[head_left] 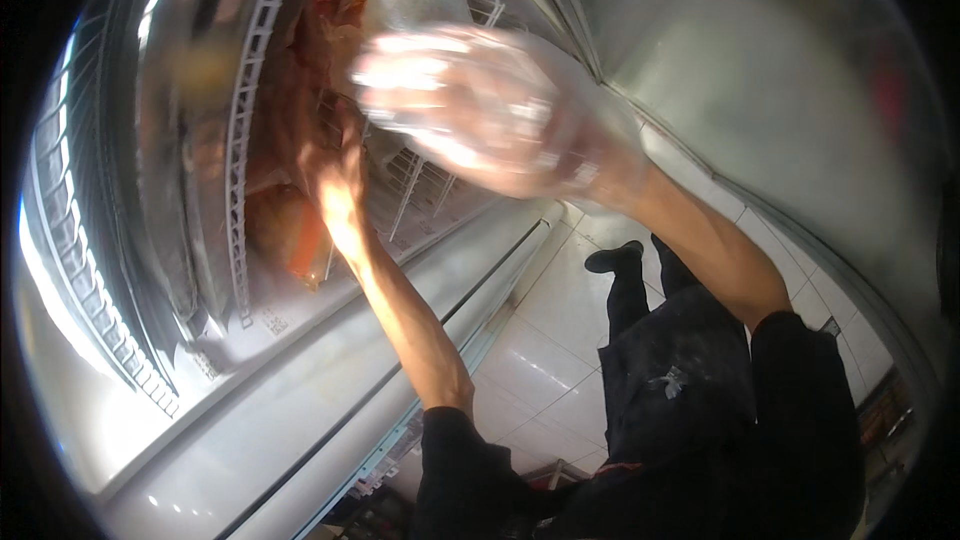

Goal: The person stirs a large pot of sauce, then retrieves raw chicken pieces from a refrigerator. They place the chicken into a tray of breading and coat each piece by hand, moving the coated pieces to a separate tray.

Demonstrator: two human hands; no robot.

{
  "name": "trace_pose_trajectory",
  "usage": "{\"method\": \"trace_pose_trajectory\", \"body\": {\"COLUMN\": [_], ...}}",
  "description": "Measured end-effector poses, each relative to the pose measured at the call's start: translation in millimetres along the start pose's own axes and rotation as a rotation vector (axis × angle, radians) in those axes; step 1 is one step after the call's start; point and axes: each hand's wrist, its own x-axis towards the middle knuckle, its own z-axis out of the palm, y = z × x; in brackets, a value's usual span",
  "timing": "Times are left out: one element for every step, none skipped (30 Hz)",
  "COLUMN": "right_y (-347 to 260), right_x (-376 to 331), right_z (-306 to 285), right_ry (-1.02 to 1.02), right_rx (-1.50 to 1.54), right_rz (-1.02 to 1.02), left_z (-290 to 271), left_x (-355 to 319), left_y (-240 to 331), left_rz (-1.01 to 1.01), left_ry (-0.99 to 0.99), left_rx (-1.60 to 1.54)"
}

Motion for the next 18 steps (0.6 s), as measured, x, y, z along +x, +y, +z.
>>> {"method": "trace_pose_trajectory", "body": {"right_y": [15,30,41,55,65,74,80,84,89,94,98,104,108,115,119,123,125,127], "right_x": [9,17,19,17,13,5,-2,-8,-12,-15,-15,-13,-10,-4,0,5,8,10], "right_z": [19,37,51,56,62,63,64,66,66,67,68,69,71,72,73,74,75,77], "right_ry": [-0.001,0.090,0.072,-0.049,-0.218,-0.263,-0.284,-0.311,-0.328,-0.340,-0.347,-0.350,-0.323,-0.350,-0.351,-0.355,-0.357,-0.363], "right_rx": [-0.327,-0.824,-1.605,-1.650,-1.282,-0.705,-0.453,-0.348,-0.277,-0.226,-0.180,-0.144,-0.098,-0.089,-0.092,-0.089,-0.088,-0.086], "right_rz": [-0.161,-0.361,-0.604,-0.651,-0.469,-0.157,0.000,0.084,0.144,0.188,0.232,0.257,0.253,0.300,0.296,0.297,0.296,0.289], "left_z": [13,23,30,35,38,41,40,39,37,36,35,32,34,34,33,33,33,32], "left_x": [6,12,17,18,20,20,20,18,16,15,13,11,12,15,15,17,18,18], "left_y": [-4,-7,-9,-10,-11,-12,-13,-13,-13,-13,-13,-13,-13,-13,-13,-13,-13,-13], "left_rz": [0.000,-0.001,0.000,0.001,0.001,0.002,0.003,0.000,-0.002,-0.001,-0.003,-0.004,-0.004,-0.006,-0.009,-0.009,-0.010,-0.014], "left_ry": [0.039,0.070,0.084,0.095,0.099,0.097,0.100,0.100,0.103,0.103,0.101,0.100,0.096,0.097,0.095,0.096,0.093,0.093], "left_rx": [0.011,0.016,0.020,0.025,0.030,0.038,0.043,0.042,0.042,0.046,0.043,0.047,0.050,0.055,0.059,0.061,0.065,0.068]}}
